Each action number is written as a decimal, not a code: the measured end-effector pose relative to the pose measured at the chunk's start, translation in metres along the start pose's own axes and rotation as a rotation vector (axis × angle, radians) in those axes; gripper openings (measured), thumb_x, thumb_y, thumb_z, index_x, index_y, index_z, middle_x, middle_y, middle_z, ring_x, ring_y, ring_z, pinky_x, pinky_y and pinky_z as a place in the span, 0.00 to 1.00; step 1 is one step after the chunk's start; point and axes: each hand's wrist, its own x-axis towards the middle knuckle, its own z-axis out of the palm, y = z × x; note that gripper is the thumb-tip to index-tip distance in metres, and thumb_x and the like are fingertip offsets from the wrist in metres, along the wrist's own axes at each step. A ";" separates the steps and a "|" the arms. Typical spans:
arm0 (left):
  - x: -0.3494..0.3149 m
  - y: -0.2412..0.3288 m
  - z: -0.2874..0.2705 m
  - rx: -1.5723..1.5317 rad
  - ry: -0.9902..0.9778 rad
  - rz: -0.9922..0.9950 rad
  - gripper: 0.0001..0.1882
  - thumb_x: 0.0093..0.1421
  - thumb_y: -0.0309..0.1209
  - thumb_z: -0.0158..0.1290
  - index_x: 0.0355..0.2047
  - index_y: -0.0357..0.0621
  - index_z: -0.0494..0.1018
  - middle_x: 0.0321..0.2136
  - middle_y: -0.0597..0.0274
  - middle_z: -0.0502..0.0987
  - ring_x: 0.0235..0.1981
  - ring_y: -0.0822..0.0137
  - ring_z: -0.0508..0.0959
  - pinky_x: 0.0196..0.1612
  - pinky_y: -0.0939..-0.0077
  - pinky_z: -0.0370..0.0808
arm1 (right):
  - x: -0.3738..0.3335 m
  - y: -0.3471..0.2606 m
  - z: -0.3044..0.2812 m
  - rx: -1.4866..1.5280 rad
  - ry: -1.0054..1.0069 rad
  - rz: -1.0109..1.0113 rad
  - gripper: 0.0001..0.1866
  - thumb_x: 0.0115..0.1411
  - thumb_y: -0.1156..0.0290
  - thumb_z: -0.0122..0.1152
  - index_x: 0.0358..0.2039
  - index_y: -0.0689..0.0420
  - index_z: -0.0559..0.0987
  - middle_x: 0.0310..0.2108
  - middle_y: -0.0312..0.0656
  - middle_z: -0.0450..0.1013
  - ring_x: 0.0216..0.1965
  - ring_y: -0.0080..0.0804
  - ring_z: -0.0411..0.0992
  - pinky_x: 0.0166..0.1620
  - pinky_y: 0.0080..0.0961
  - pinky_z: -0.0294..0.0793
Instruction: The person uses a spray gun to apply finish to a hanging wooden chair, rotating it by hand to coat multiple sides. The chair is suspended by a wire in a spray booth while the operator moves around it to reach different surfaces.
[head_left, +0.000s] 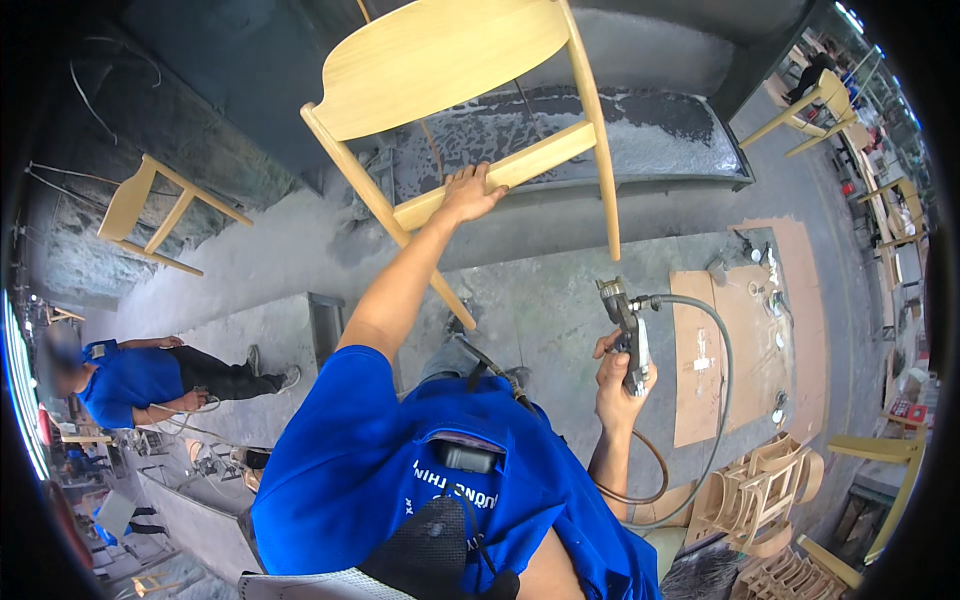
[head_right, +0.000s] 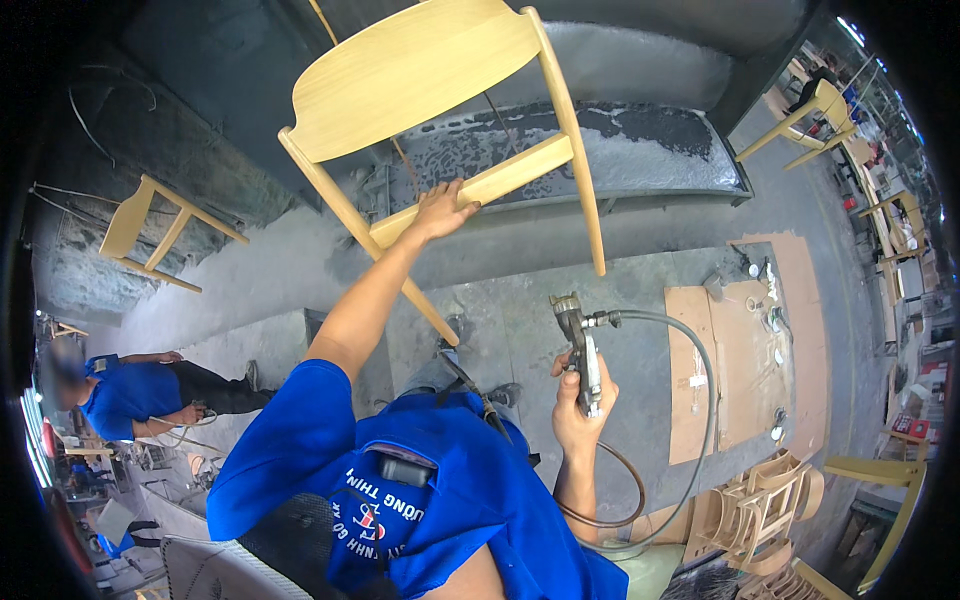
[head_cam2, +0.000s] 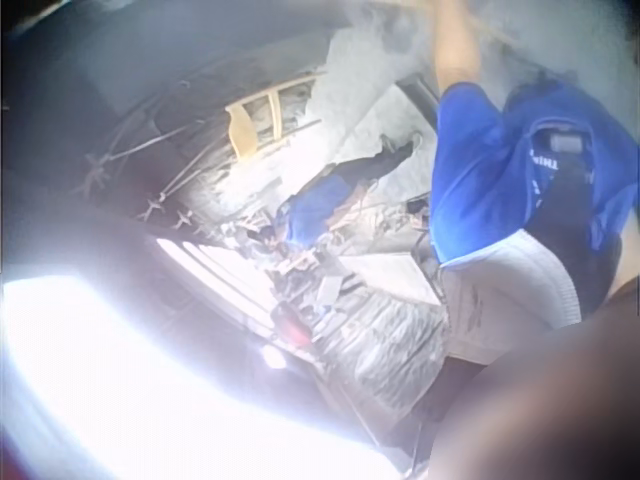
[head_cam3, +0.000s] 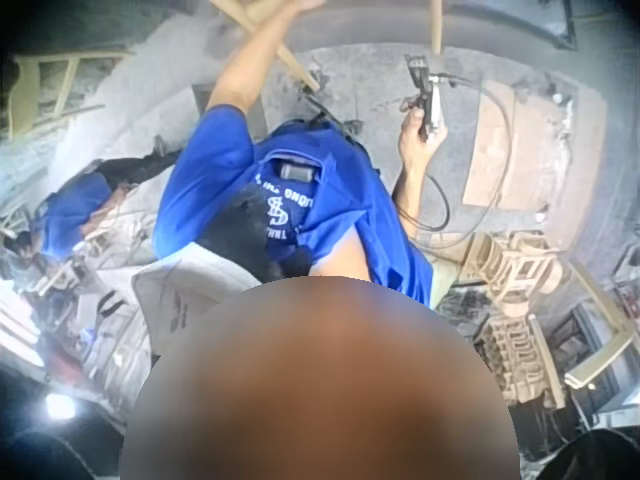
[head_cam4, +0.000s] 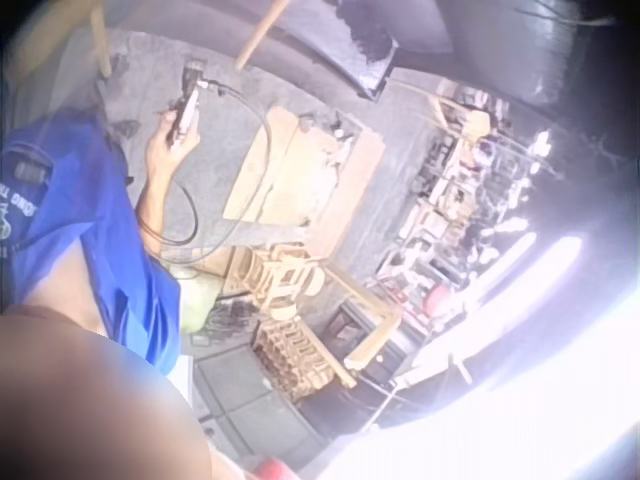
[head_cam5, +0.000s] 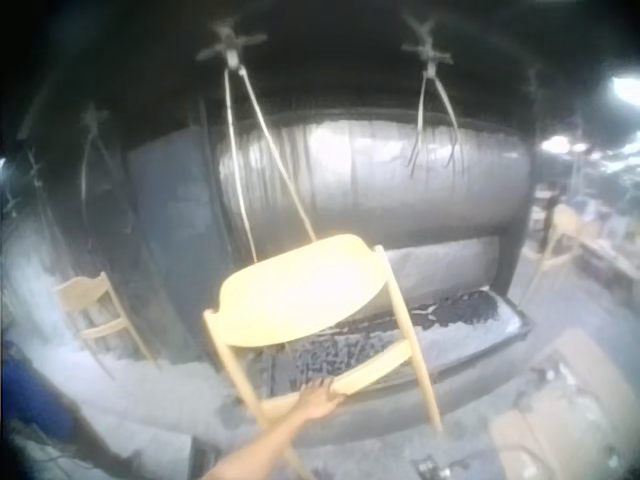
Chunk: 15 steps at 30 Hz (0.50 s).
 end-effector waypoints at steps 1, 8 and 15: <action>0.001 0.002 0.000 0.006 0.008 -0.013 0.41 0.64 0.57 0.52 0.69 0.43 0.61 0.63 0.43 0.69 0.67 0.47 0.65 0.68 0.48 0.57 | -0.004 -0.007 -0.003 -0.012 -0.002 -0.015 0.30 0.67 0.42 0.61 0.35 0.63 0.78 0.25 0.36 0.76 0.22 0.20 0.70 0.27 0.21 0.67; 0.007 0.000 -0.001 0.048 0.035 -0.101 0.43 0.64 0.58 0.52 0.70 0.44 0.60 0.64 0.44 0.68 0.67 0.47 0.65 0.68 0.49 0.57 | -0.001 -0.035 -0.016 0.153 -0.510 -0.093 0.35 0.63 0.36 0.62 0.36 0.64 0.80 0.23 0.38 0.77 0.20 0.22 0.72 0.26 0.22 0.69; -0.001 -0.026 -0.009 0.043 -0.002 -0.149 0.43 0.63 0.57 0.53 0.70 0.44 0.60 0.67 0.46 0.66 0.69 0.48 0.63 0.70 0.50 0.55 | 0.025 -0.022 -0.029 0.103 0.015 0.017 0.34 0.71 0.41 0.54 0.35 0.66 0.76 0.15 0.34 0.67 0.16 0.16 0.60 0.22 0.23 0.58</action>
